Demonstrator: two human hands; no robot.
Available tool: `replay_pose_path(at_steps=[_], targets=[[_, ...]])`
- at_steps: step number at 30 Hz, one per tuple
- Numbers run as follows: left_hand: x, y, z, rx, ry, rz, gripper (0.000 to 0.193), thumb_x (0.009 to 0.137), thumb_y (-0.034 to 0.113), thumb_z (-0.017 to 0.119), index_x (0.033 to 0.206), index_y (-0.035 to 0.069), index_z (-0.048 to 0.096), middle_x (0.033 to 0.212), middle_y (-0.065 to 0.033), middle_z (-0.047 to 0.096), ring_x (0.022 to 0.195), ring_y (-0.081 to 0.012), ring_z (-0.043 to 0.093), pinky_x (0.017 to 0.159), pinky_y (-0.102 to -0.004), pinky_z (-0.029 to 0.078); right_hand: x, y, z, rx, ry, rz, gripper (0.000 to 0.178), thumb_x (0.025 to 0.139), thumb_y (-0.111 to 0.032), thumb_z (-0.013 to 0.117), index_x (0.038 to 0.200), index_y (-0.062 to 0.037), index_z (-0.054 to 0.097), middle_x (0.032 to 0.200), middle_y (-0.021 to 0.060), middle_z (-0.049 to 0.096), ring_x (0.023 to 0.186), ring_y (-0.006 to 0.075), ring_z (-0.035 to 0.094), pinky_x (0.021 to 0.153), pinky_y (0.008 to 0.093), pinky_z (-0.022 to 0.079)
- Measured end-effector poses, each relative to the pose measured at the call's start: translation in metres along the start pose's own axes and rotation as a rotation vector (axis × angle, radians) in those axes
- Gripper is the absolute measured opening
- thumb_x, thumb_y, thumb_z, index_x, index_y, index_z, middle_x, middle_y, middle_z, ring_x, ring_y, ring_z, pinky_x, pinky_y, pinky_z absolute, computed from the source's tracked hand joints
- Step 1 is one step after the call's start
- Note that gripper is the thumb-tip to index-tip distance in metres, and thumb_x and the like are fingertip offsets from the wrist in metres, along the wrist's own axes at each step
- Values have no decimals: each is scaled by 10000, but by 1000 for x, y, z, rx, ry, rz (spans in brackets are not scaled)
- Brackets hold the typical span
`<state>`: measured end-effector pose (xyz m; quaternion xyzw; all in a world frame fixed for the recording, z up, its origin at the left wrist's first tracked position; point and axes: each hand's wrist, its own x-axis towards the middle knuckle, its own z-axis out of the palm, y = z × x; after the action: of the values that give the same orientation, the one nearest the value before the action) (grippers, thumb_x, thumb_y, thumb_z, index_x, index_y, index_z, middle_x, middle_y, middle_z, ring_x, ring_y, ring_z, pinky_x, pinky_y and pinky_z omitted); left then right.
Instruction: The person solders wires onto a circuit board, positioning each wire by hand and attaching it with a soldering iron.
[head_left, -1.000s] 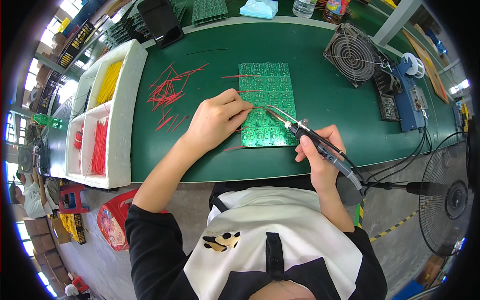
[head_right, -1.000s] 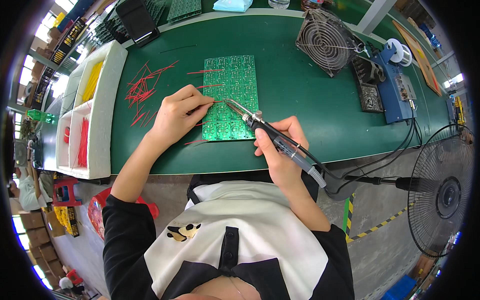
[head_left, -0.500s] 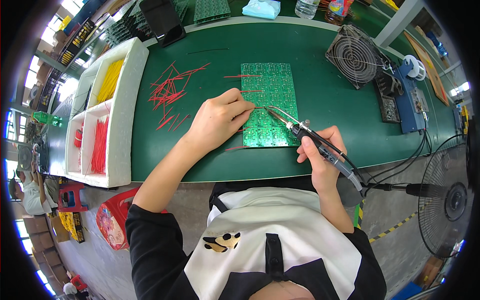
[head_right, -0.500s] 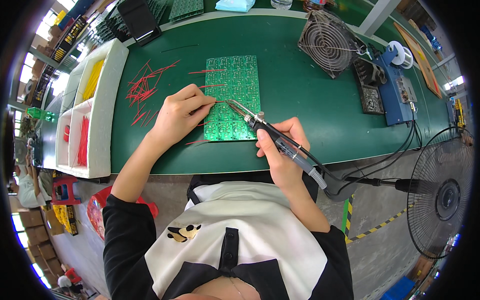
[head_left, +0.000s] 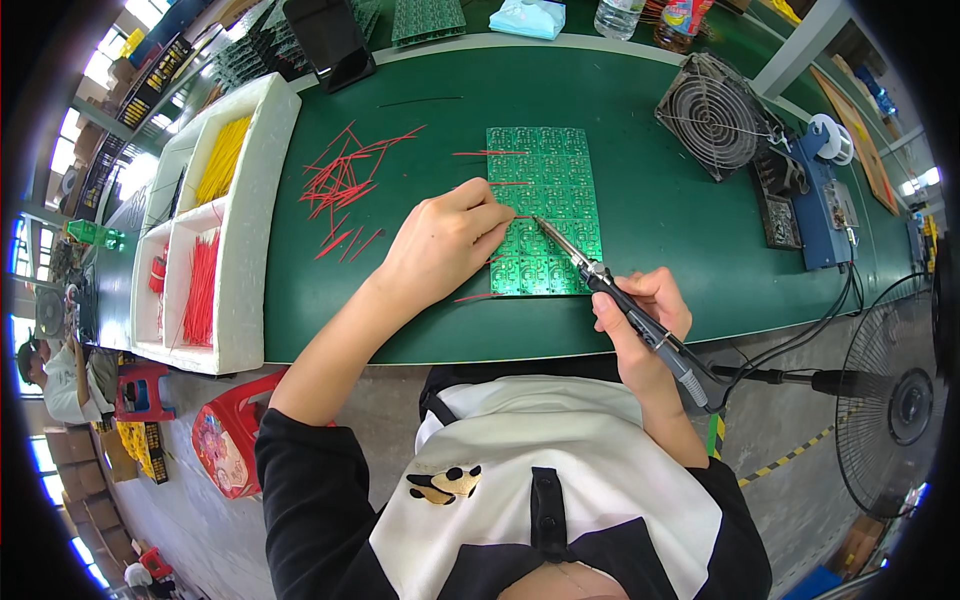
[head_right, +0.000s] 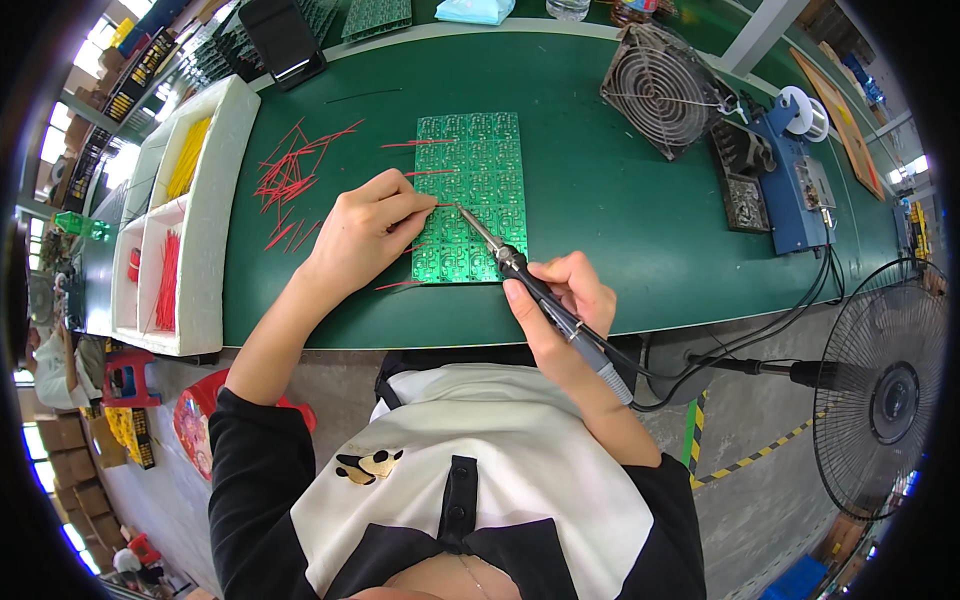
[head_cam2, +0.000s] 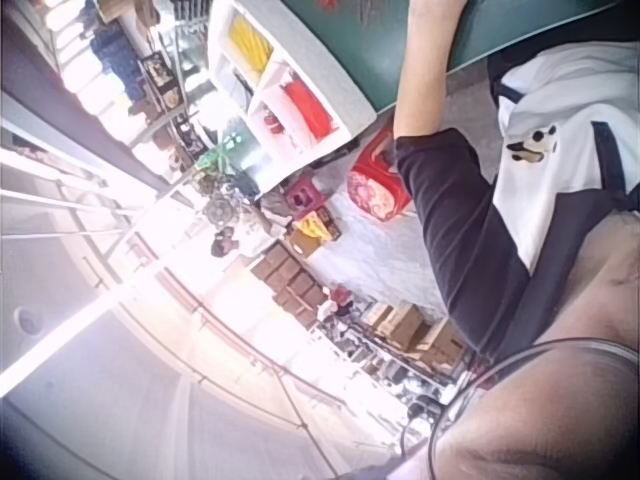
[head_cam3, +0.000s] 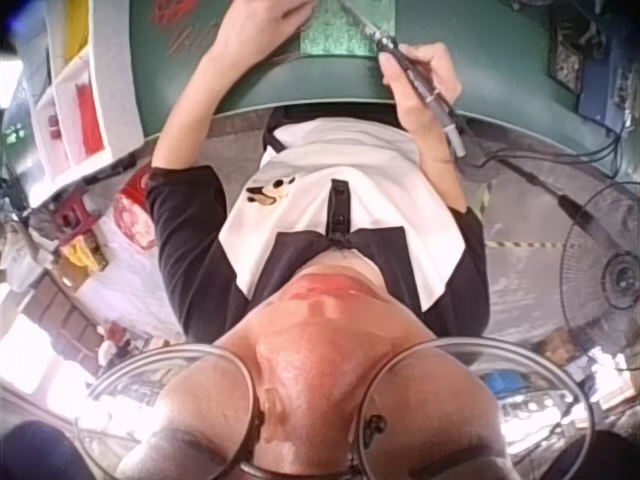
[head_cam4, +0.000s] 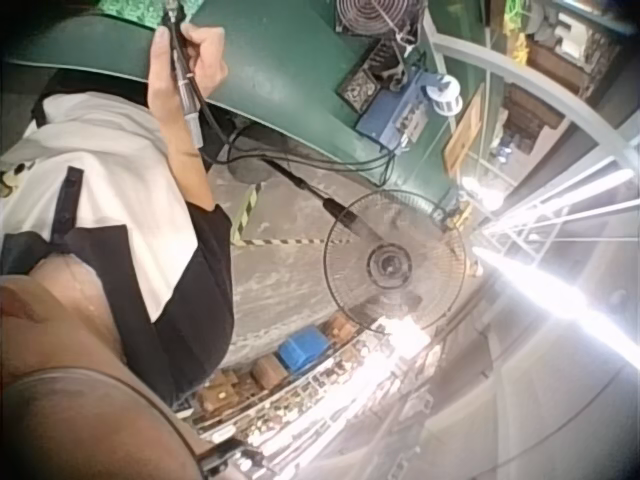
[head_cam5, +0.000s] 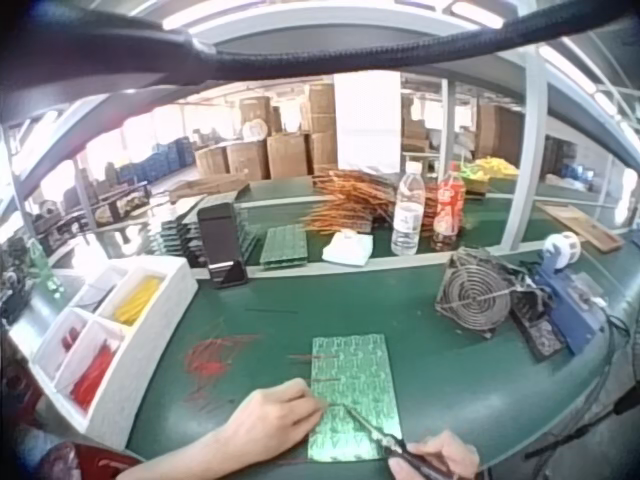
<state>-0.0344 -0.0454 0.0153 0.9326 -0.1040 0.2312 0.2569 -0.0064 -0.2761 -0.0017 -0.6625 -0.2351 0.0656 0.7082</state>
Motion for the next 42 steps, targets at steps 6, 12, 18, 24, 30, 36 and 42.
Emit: replay_pose_path(at_steps=[6,12,18,24,30,36,42], targets=[[0,0,0,-11,5,-2,98,753,8,647,847,24,670,759,-53,554,573,-178,567,517,-279,467,1,-6,1,38,23,28,186,804,-16,657,865,10,483,736,72,586,613,71,544,538,194,439],[1,0,0,-16,7,6,97,751,5,648,844,20,670,755,-58,552,567,-183,561,514,-280,464,1,0,-4,171,108,-30,209,815,-52,655,907,-4,474,765,112,616,605,108,581,541,218,486],[2,0,-3,-7,-13,-17,91,761,14,643,848,19,671,777,-66,567,602,-207,578,545,-297,473,0,0,-3,137,153,-38,217,809,-52,662,914,-2,478,745,110,617,577,107,574,524,212,475],[1,2,-16,-36,-42,-89,128,774,30,620,889,27,675,814,-84,606,665,-252,597,601,-331,483,-8,-1,-11,130,205,-26,217,807,-41,656,924,0,478,724,112,615,551,109,569,512,209,465],[-18,23,-31,-25,39,-245,102,761,36,630,855,18,663,773,-97,621,647,-266,593,585,-336,478,-14,-4,-18,203,209,-5,219,806,-41,655,922,-2,473,728,113,615,552,107,570,510,208,470],[-28,53,-1,-29,151,-169,87,717,-2,685,793,10,644,712,-61,596,608,-185,580,532,-280,451,-29,-10,-10,105,145,55,193,817,-40,627,913,-4,464,699,117,595,518,116,553,478,215,457],[-28,48,11,-5,204,-100,106,736,-44,639,829,6,645,806,-73,572,718,-227,575,600,-312,465,-31,-11,-9,132,136,65,207,818,-53,636,924,-3,465,705,116,603,527,113,559,488,220,462]])
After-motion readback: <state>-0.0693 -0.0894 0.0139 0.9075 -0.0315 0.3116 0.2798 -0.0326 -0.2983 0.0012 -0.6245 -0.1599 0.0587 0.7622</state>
